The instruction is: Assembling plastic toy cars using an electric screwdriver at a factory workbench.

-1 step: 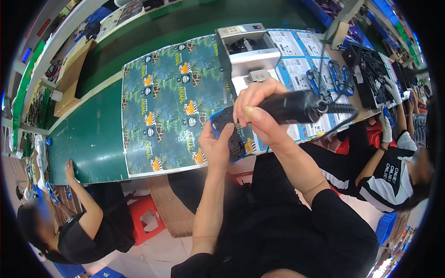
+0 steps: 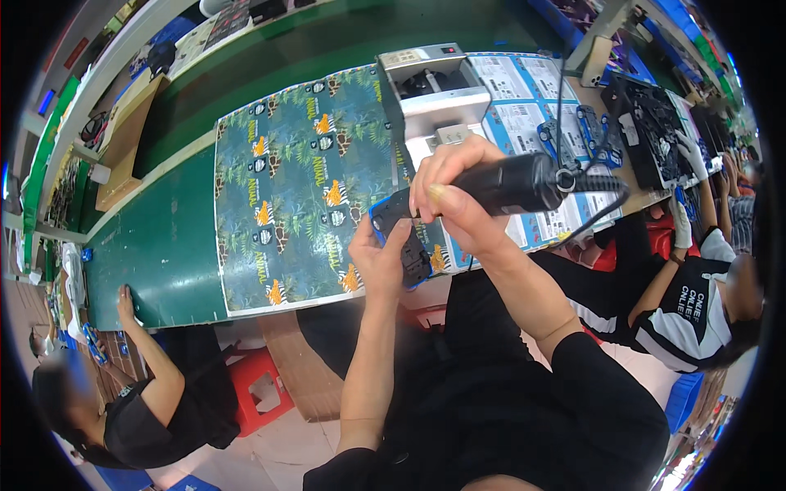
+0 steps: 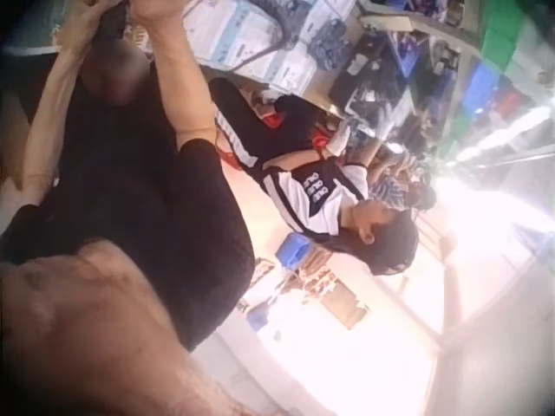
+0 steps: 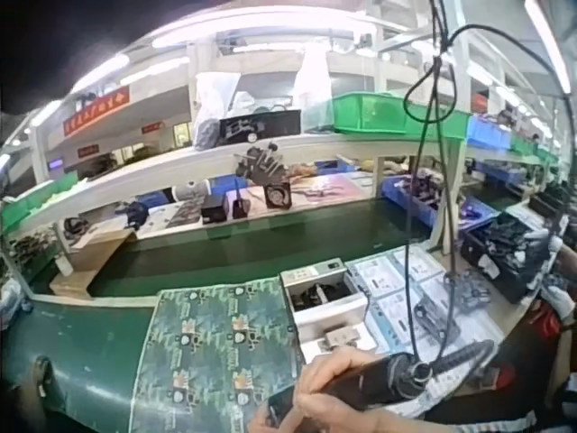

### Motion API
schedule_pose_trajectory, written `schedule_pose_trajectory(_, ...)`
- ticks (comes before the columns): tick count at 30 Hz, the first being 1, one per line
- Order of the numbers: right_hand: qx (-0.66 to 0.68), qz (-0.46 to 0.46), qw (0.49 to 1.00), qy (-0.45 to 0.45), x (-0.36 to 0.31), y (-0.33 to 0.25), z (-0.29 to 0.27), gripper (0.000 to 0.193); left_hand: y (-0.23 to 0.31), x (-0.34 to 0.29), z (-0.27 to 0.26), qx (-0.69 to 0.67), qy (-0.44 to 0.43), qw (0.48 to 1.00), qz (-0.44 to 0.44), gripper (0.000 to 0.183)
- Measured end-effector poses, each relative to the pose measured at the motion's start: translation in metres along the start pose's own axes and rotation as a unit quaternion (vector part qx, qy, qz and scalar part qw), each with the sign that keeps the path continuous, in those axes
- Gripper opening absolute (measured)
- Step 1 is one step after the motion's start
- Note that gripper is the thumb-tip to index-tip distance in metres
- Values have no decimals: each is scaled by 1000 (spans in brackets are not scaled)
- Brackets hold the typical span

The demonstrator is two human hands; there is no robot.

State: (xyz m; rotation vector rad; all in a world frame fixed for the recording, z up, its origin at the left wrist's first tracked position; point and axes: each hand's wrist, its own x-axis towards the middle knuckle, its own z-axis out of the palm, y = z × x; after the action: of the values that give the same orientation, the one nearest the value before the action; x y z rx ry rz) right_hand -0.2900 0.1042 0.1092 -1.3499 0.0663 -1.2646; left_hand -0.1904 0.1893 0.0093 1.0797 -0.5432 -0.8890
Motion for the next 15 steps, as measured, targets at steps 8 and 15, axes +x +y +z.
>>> schedule_pose_trajectory(8, 5, -118, 991, 65, 46, -54, -51, 10, 12, 17, -24, -392, 26, 908, -146, 27)
schedule_pose_trajectory(15, -188, -40, 978, 75, 45, -37, -54, 13, 4, 18, -27, -258, -36, 956, -132, 55)
